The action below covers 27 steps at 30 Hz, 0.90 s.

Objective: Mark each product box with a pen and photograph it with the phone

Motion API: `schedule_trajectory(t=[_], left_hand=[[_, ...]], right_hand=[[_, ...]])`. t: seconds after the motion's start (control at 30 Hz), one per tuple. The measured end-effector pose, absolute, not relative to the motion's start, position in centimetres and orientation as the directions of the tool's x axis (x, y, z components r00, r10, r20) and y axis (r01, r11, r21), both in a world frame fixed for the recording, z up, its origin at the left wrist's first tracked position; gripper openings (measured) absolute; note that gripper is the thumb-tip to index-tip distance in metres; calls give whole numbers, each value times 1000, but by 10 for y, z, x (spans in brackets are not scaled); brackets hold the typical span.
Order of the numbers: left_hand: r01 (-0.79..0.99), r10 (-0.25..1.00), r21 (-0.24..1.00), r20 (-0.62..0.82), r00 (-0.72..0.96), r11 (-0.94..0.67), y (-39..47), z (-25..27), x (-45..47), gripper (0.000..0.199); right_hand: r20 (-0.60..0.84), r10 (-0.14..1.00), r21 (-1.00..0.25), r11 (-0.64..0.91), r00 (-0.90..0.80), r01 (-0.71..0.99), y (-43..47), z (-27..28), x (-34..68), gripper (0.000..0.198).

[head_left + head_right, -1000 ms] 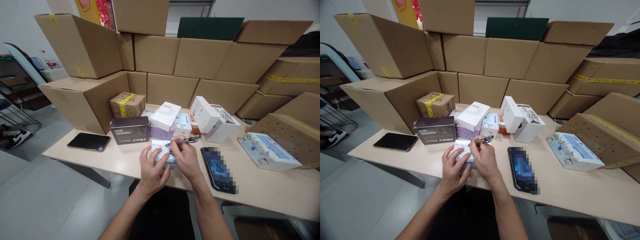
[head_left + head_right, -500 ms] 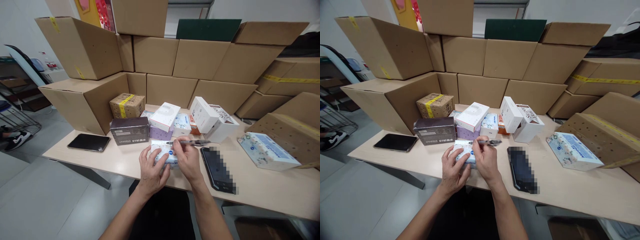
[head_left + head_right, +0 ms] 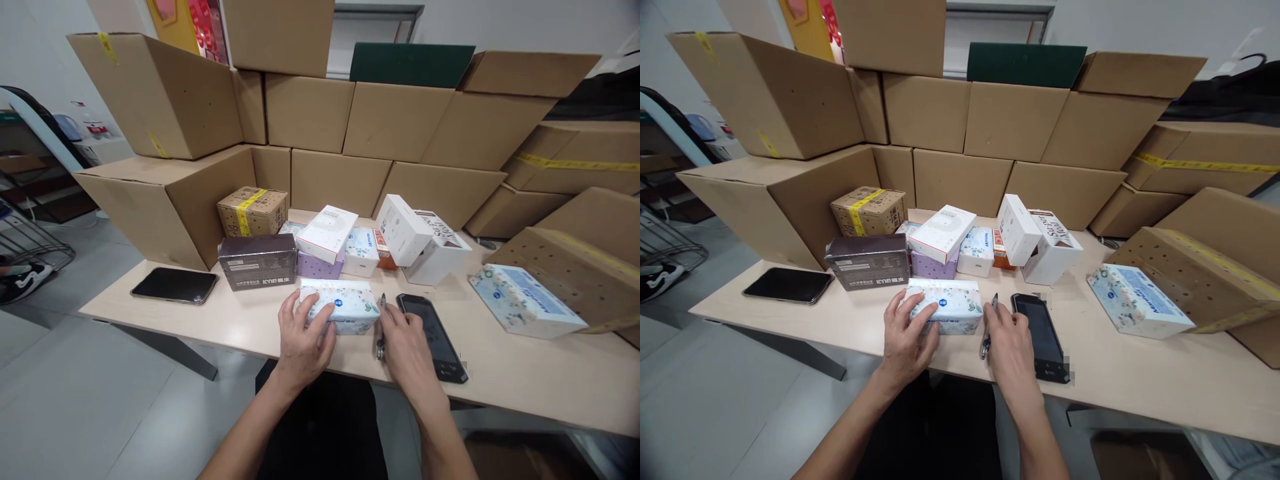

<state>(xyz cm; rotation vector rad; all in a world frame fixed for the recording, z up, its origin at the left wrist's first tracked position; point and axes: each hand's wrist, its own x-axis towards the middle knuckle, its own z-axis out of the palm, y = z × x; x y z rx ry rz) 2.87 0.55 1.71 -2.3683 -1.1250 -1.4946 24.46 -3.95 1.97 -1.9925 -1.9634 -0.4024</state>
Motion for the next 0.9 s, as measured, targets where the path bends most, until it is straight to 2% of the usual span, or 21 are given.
schedule_trajectory(t=[0.1,0.27,0.33,0.4,0.5,0.6,0.67,0.77,0.9], left_hand=[[653,514,256,824,239,-713,6,17,29,45],[668,506,237,828,241,-706,5,16,28,45],[667,507,242,829,235,-705,5,16,28,46],[658,508,253,831,228,-710,5,17,28,49],[623,505,284,838,208,-729,4,17,27,53],[583,503,322,847,175,-746,4,16,26,54],[571,508,338,845,165,-748,4,15,25,52],[569,515,345,841,166,-747,4,15,24,47],[578,506,338,849,153,-743,5,16,26,42]], right_hand=[[346,938,54,-47,26,997,-33,18,239,45],[373,926,37,-71,53,997,-36,20,242,49],[428,890,15,-180,156,984,-47,19,247,47],[456,828,-21,-357,327,934,-62,16,253,58],[364,766,-80,-541,529,837,-80,8,262,84],[251,749,-132,-601,613,788,-87,0,267,87],[247,724,-173,-621,644,765,-87,-4,268,81],[340,681,-273,-588,648,761,-83,-10,271,78],[519,646,-455,-346,560,821,-85,-10,267,87]])
